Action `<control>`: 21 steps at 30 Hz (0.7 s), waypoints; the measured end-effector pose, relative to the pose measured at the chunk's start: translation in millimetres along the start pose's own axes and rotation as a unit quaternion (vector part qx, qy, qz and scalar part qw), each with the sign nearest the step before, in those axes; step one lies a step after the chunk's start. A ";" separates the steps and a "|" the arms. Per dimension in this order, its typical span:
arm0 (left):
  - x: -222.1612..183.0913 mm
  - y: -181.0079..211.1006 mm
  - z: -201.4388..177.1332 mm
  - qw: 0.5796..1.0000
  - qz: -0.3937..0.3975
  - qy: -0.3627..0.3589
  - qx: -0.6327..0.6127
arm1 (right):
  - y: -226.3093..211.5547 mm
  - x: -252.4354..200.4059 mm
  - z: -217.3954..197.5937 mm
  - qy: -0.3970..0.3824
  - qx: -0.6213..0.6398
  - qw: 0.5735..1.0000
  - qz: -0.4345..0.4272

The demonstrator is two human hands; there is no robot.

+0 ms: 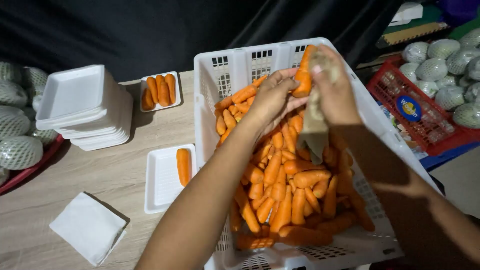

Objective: The person wipes individual carrots with a cloth one at a time and places them onto white trays.

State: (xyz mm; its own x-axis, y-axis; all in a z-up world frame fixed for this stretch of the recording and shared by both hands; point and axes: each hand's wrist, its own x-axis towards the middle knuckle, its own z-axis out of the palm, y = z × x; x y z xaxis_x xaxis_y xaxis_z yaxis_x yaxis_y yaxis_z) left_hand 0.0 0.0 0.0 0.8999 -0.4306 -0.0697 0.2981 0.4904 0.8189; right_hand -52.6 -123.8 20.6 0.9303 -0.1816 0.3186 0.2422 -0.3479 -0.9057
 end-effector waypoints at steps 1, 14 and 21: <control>0.1 0.2 -1.5 1.000 0.000 0.001 -0.001 | 5.8 -1.3 2.6 -0.001 -0.001 1.000 0.001; -0.6 -24.8 1.5 0.971 0.035 -0.103 0.215 | 58.9 30.8 -28.6 0.101 0.009 0.991 -0.089; 7.7 -34.8 -16.0 0.942 0.094 -0.182 0.265 | 123.5 76.8 -61.9 0.132 0.125 0.971 0.158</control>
State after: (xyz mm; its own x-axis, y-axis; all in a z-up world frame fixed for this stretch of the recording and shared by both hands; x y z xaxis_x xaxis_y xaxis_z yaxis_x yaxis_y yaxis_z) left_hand 1.6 -8.3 -38.1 0.7232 -0.6524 0.2268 -0.1439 0.1788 0.9733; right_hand 31.7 -237.7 -49.5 0.8742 -0.4834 0.0446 0.0462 -0.0088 -0.9989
